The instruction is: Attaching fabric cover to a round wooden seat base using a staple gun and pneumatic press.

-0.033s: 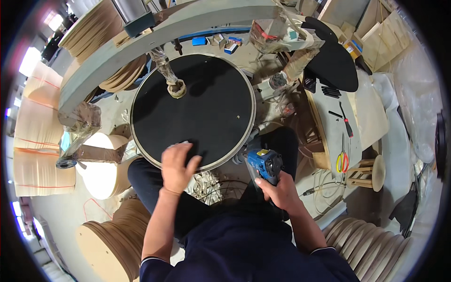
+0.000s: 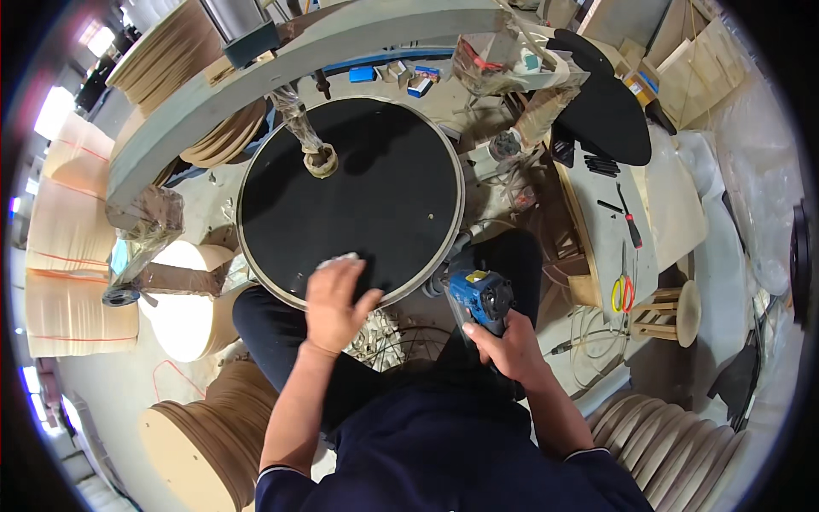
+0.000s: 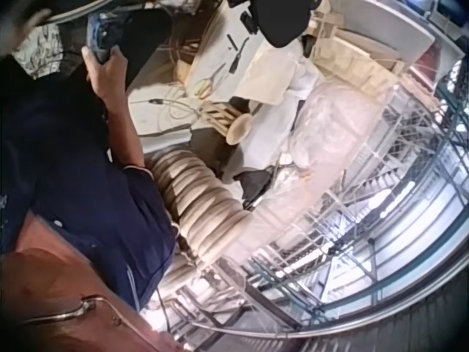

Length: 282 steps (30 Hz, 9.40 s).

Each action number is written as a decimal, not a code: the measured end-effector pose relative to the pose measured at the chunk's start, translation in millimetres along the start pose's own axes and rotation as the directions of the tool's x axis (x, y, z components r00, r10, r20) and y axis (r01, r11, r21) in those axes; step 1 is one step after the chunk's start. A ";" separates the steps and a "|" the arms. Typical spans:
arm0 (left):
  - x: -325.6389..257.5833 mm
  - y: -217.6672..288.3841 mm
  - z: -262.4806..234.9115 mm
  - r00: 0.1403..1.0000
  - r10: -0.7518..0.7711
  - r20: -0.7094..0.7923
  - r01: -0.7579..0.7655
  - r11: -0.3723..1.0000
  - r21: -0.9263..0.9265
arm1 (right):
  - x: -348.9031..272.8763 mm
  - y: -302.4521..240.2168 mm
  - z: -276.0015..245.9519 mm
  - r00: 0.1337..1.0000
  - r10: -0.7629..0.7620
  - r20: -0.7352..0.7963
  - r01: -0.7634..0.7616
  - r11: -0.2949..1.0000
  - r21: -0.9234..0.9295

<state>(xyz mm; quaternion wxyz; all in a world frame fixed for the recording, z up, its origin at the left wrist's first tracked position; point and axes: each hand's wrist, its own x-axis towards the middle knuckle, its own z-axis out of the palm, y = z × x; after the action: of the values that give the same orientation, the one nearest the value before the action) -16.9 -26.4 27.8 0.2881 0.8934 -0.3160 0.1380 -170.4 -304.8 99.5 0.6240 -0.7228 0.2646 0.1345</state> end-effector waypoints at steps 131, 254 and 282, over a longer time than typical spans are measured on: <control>-7.3 20.2 31.0 0.982 0.107 -0.157 -0.100 0.994 0.049 | 7.7 -4.9 16.1 0.998 -0.034 0.045 0.036 0.998 -0.042; -51.6 -14.2 -5.5 0.987 0.160 0.001 -0.159 0.979 0.124 | 46.7 -37.0 29.9 0.995 -0.004 0.096 0.036 0.941 -0.336; -36.3 37.1 35.2 0.987 0.111 0.117 -0.119 0.991 0.059 | 41.8 -49.0 45.3 0.996 -0.007 0.090 0.042 0.920 -0.390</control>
<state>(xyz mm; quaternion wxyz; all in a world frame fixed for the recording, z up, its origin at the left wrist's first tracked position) -66.2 -53.6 0.1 0.2315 0.8891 -0.3781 0.1138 -102.9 -265.6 109.9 0.4796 -0.8296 0.1960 0.2081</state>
